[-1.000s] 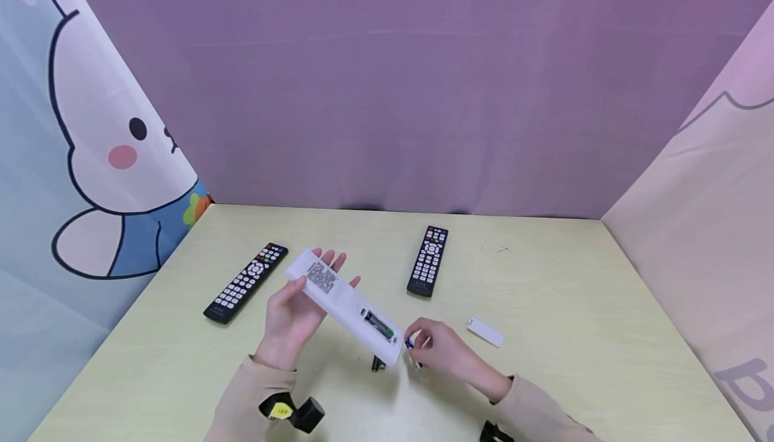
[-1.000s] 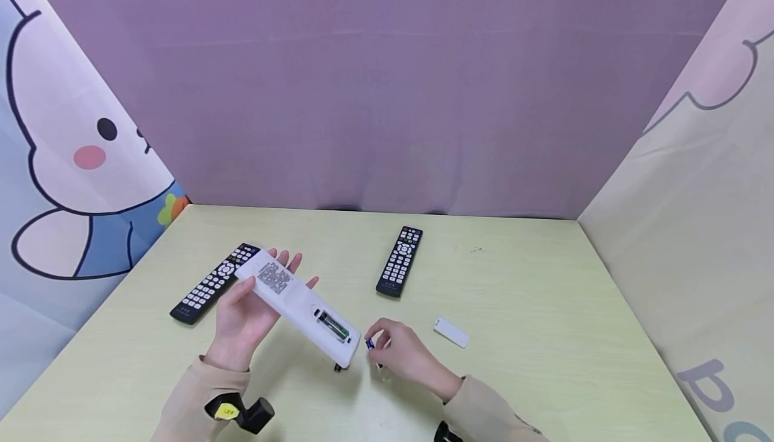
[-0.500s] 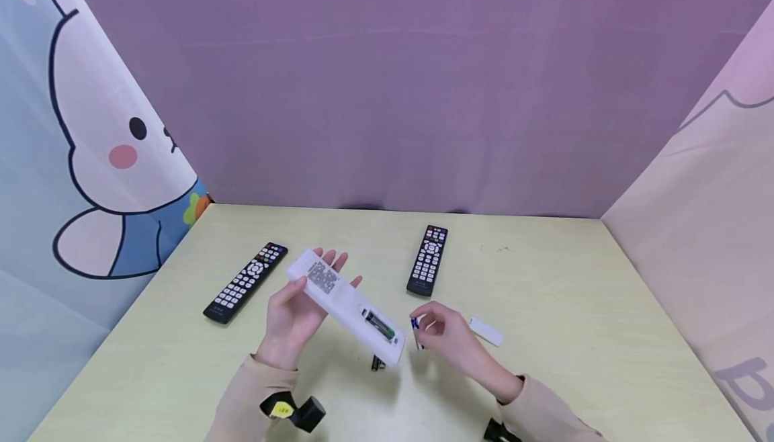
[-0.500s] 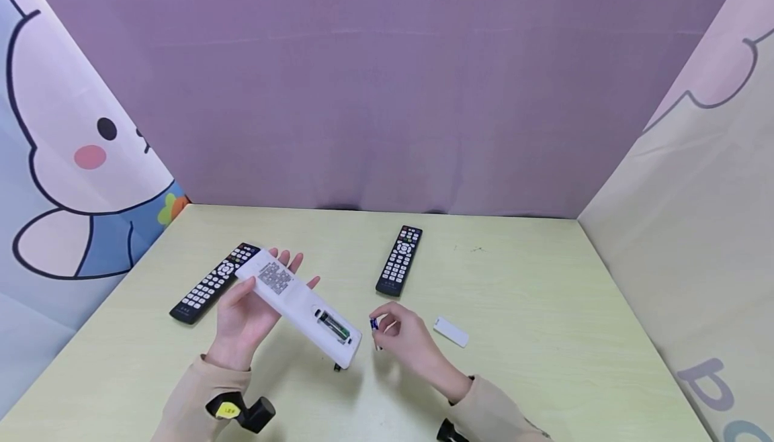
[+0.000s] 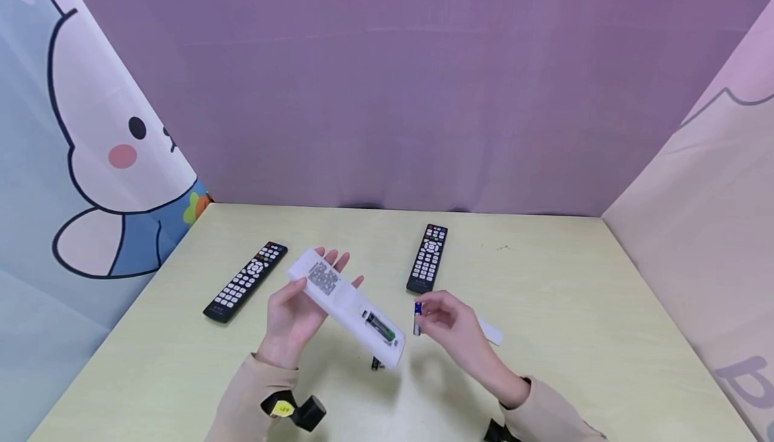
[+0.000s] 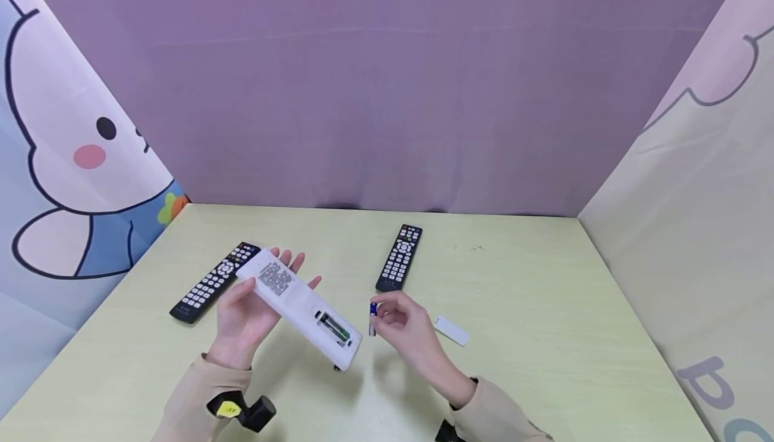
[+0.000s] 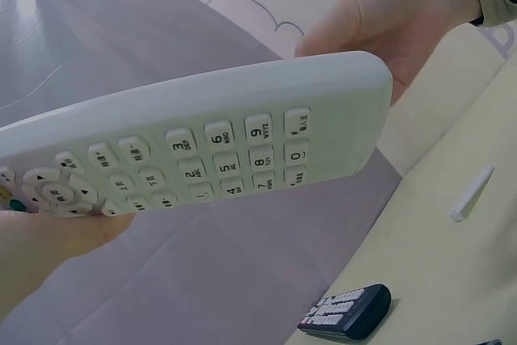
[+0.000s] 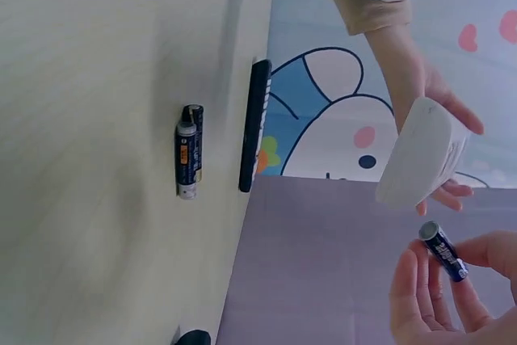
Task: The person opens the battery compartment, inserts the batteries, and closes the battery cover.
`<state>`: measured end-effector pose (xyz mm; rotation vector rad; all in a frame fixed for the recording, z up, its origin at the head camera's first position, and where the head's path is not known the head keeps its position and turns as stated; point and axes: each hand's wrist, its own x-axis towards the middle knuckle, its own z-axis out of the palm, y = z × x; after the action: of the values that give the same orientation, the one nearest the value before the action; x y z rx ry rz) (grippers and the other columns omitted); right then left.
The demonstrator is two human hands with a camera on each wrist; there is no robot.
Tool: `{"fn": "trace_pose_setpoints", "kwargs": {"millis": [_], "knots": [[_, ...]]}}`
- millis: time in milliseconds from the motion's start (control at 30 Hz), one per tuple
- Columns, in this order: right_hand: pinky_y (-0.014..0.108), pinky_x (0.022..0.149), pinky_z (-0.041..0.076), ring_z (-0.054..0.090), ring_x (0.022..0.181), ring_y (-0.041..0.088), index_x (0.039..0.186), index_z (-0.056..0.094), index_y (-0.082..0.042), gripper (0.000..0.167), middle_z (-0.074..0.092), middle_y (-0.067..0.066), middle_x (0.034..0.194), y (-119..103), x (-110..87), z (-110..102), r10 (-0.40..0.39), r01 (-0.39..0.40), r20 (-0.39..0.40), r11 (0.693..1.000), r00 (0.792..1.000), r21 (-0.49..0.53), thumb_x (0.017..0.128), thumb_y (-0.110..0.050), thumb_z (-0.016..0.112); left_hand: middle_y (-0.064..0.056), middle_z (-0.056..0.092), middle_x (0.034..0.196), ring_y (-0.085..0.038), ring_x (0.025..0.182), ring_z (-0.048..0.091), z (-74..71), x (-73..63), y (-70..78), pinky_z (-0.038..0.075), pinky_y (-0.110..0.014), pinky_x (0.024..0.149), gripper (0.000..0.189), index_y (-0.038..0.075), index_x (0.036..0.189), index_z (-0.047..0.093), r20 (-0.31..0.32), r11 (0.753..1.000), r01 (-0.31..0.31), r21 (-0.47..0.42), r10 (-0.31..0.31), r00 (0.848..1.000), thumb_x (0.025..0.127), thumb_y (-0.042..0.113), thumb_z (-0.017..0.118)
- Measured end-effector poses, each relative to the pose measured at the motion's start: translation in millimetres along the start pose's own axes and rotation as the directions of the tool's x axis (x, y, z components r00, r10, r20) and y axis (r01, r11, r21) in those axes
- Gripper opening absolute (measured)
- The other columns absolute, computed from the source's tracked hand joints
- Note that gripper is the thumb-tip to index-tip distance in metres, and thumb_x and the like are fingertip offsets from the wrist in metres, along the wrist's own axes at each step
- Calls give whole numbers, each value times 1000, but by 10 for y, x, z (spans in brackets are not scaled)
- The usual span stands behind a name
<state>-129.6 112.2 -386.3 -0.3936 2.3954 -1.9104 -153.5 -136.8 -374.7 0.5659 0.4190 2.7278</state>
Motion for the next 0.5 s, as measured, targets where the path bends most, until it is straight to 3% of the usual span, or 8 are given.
{"fn": "trace_pose_setpoints", "kwargs": {"millis": [233, 500], "knots": [[24, 73, 53, 57, 79, 12, 104, 55, 4, 29, 57, 15, 89, -45, -32, 59, -53, 47, 36, 990, 998, 135, 77, 0, 63, -13, 39, 123, -29, 125, 31, 19, 3, -10, 11, -57, 104, 41, 4, 122, 34, 2, 1000, 8, -2, -8, 1000, 83, 2, 47], [24, 75, 52, 57, 82, 12, 103, 55, 4, 29, 58, 18, 93, -84, -31, 142, -96, 85, 64, 984, 993, 156, 76, -3, 64, -13, 38, 124, -29, 124, 31, 41, 6, -25, 14, -57, 104, 41, 5, 123, 33, -18, 1000, 6, 11, -6, 1000, 84, 3, 46]]}}
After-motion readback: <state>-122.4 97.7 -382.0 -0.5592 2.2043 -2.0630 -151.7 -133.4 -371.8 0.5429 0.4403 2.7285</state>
